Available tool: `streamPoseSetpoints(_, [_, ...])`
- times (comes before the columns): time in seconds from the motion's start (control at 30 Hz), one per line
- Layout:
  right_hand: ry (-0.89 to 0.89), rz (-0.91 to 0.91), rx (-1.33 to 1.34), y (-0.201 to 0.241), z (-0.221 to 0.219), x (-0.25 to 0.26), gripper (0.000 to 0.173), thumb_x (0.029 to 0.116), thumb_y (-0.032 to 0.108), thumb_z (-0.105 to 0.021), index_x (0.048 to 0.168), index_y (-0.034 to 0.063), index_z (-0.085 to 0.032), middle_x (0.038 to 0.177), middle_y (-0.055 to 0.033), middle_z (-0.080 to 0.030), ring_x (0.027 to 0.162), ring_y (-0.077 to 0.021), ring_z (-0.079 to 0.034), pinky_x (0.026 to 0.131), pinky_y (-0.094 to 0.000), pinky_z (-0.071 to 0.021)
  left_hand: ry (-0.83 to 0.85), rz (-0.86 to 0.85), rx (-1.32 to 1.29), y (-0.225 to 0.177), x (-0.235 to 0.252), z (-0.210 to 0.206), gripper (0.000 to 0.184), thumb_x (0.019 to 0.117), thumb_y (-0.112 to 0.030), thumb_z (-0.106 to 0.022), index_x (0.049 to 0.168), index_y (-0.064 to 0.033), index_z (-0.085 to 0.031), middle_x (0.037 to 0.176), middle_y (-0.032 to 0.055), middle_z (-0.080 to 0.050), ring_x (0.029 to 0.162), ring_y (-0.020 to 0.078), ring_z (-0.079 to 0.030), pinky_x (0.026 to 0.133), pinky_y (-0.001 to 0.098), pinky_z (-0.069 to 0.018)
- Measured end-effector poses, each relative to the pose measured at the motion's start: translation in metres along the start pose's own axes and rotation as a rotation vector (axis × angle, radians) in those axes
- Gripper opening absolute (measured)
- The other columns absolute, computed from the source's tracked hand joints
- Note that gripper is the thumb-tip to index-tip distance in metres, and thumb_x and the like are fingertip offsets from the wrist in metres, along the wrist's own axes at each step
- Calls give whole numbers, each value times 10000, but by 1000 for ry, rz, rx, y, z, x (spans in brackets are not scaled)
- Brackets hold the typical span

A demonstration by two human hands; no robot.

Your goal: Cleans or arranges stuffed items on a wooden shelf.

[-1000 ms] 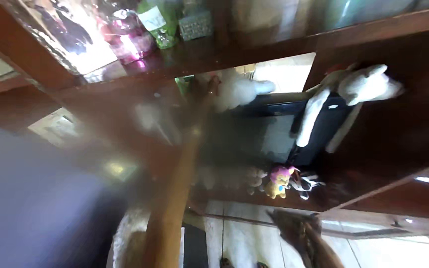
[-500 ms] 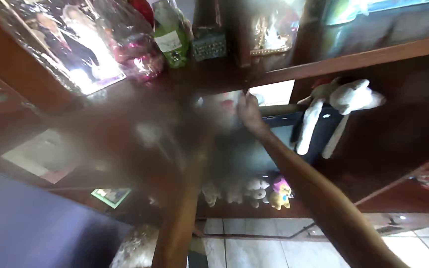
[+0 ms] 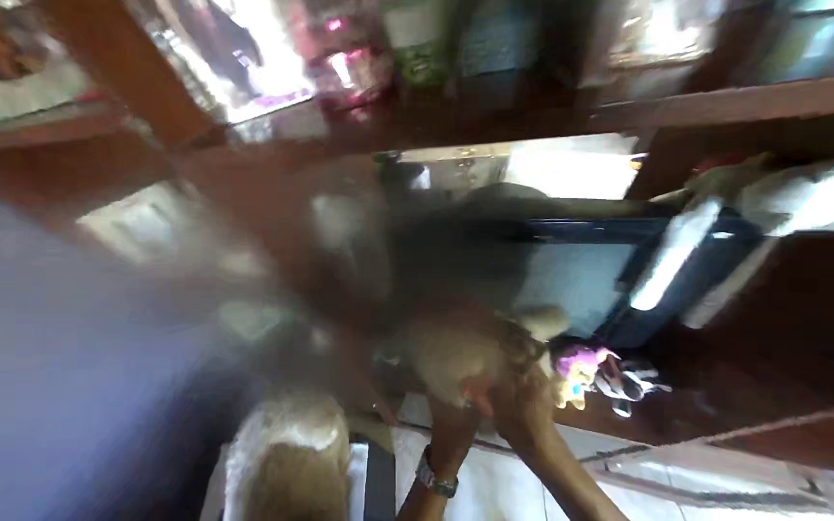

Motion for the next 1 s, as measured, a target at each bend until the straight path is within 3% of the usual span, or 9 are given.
streamPoseSetpoints(0.13, [-2,140,54,-18,-8,-46,450,995,212,-530,1175,-194,-598,1217,-344,-629,1197,-286,-628,1068,-323,-464,-63,-66,23,-1,-12,19,509,869,31,-666,1290,260,-492,1257,387,-591,1213,370,-597,1073,404,-443])
streamPoseSetpoints(0.2, [23,137,108,-37,-12,-66,451,1016,235,-521,1209,-169,-570,1225,-308,-622,1225,-186,-598,1093,-239,-419,-100,-45,-106,7,-12,30,547,856,41,-663,1325,235,-459,1250,329,-593,1179,258,-597,1046,330,-465])
streamPoseSetpoints(0.3, [233,-197,91,-91,-21,-84,342,971,62,-526,1161,-212,-603,1007,-292,-685,897,-294,-696,847,-437,-560,-158,40,-47,27,-16,56,473,928,22,-628,1324,213,-456,1230,302,-593,1146,237,-600,1018,318,-477])
streamPoseSetpoints(0.43, [257,-691,466,-142,-18,-94,238,1071,166,-399,1052,-5,-565,645,55,-571,491,-31,-546,481,-237,-525,-274,-98,204,29,-10,102,468,920,-49,-658,1295,199,-525,1239,328,-613,1179,338,-610,1054,417,-471])
streamPoseSetpoints(0.53, [81,-524,544,-94,27,-39,196,1061,176,-380,1065,77,-548,698,151,-598,563,35,-582,547,-189,-556,-248,-44,141,34,-13,104,469,938,-65,-642,1308,191,-508,1224,308,-618,1150,296,-622,1033,384,-489])
streamPoseSetpoints(0.6, [190,-284,388,-44,29,-20,199,1008,161,-475,1046,-9,-571,738,84,-624,611,11,-609,583,-214,-568,-159,82,57,33,-22,87,452,991,-60,-590,1344,196,-474,1270,324,-593,1183,297,-605,1051,381,-475])
streamPoseSetpoints(0.73, [374,-23,54,-2,-29,-40,532,953,313,-514,1118,-181,-622,946,-288,-687,834,-388,-698,757,-563,-546,-86,93,-184,20,-26,66,415,967,2,-580,1309,206,-463,1160,252,-619,1041,147,-610,957,263,-495])
streamPoseSetpoints(0.9, [235,-306,351,-36,-34,-67,446,1027,204,-444,1052,-231,-542,864,-100,-605,825,78,-568,820,-133,-476,-84,168,-250,12,-33,77,482,900,74,-641,1330,199,-463,1223,265,-617,1093,151,-610,1000,261,-477])
streamPoseSetpoints(1.0, [220,-448,380,-56,-35,-90,435,1058,166,-391,1108,-248,-516,876,-99,-591,797,100,-551,796,-115,-468,-71,270,-232,22,-30,80,417,948,71,-585,1333,186,-471,1239,258,-611,1085,149,-603,990,251,-470])
Point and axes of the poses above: each hand's wrist, its own x-axis towards the middle knuckle, its own z-axis out of the back of the hand, y = z × x, the point moved 9 cm from there along x, towards the middle knuckle
